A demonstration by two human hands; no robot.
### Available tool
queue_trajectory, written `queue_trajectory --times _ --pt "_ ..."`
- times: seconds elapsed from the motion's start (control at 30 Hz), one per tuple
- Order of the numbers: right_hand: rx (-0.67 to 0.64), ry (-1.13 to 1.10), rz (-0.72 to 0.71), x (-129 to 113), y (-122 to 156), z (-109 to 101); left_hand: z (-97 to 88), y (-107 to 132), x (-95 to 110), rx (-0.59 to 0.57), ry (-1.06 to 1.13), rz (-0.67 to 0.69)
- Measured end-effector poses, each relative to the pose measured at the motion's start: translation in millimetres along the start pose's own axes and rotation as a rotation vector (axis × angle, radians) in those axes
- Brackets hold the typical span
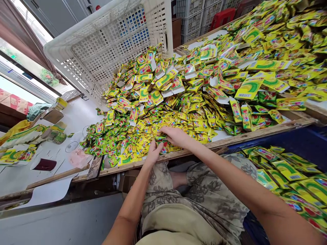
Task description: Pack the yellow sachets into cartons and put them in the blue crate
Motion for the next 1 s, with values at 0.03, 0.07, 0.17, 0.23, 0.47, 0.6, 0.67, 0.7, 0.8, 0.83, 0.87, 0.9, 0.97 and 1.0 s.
queue_trajectory --times 0.03,0.07,0.17,0.23,0.47,0.6,0.67,0.7,0.8,0.83,0.87,0.9,0.97,1.0 --pt "-0.015 0.008 0.005 -1 0 -1 -1.5 -2 4 0.033 0.005 0.026" --pt "-0.034 0.016 0.002 -1 0 -2 -3.1 -5 9 0.063 0.009 0.053" --pt "-0.085 0.013 -0.034 1 1 -7 -7.1 -14 21 0.08 0.026 0.071" --pt "-0.061 0.009 -0.04 3 2 -10 -9.2 -18 25 0.068 0.054 0.027" --pt "-0.037 0.191 0.011 -2 6 -16 -23.9 -22 33 -0.006 -0.029 -0.146" --pt "-0.135 0.157 -0.063 0 4 -17 -30.4 -26 41 -0.137 -0.156 -0.159" --pt "-0.158 0.078 -0.071 2 3 -16 -31.3 -27 43 -0.151 -0.177 -0.145" --pt "-0.151 0.037 -0.061 3 3 -16 -31.3 -28 44 -0.143 -0.175 -0.14" --pt "-0.072 -0.063 0.02 1 4 -16 -30.4 -31 44 -0.107 -0.177 -0.155" --pt "-0.042 -0.08 0.047 0 4 -17 -30.0 -32 44 -0.106 -0.184 -0.166" --pt "-0.023 -0.087 0.067 -1 4 -17 -29.7 -33 44 -0.109 -0.194 -0.176" --pt "-0.016 -0.083 0.08 -2 4 -17 -29.6 -33 44 -0.111 -0.206 -0.182" --pt "-0.023 -0.043 0.091 -4 2 -17 -30.0 -34 45 -0.118 -0.24 -0.187" --pt "-0.03 -0.012 0.098 -4 1 -17 -30.4 -34 45 -0.121 -0.259 -0.189"
Point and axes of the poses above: each hand's wrist, its own y-axis away from the middle knuckle, its own z-axis out of the palm, x = y × z, the point moved 2 cm from there along -y, towards the middle knuckle, and after that the axes turned 1 degree about -z, right-handed, at the moved point
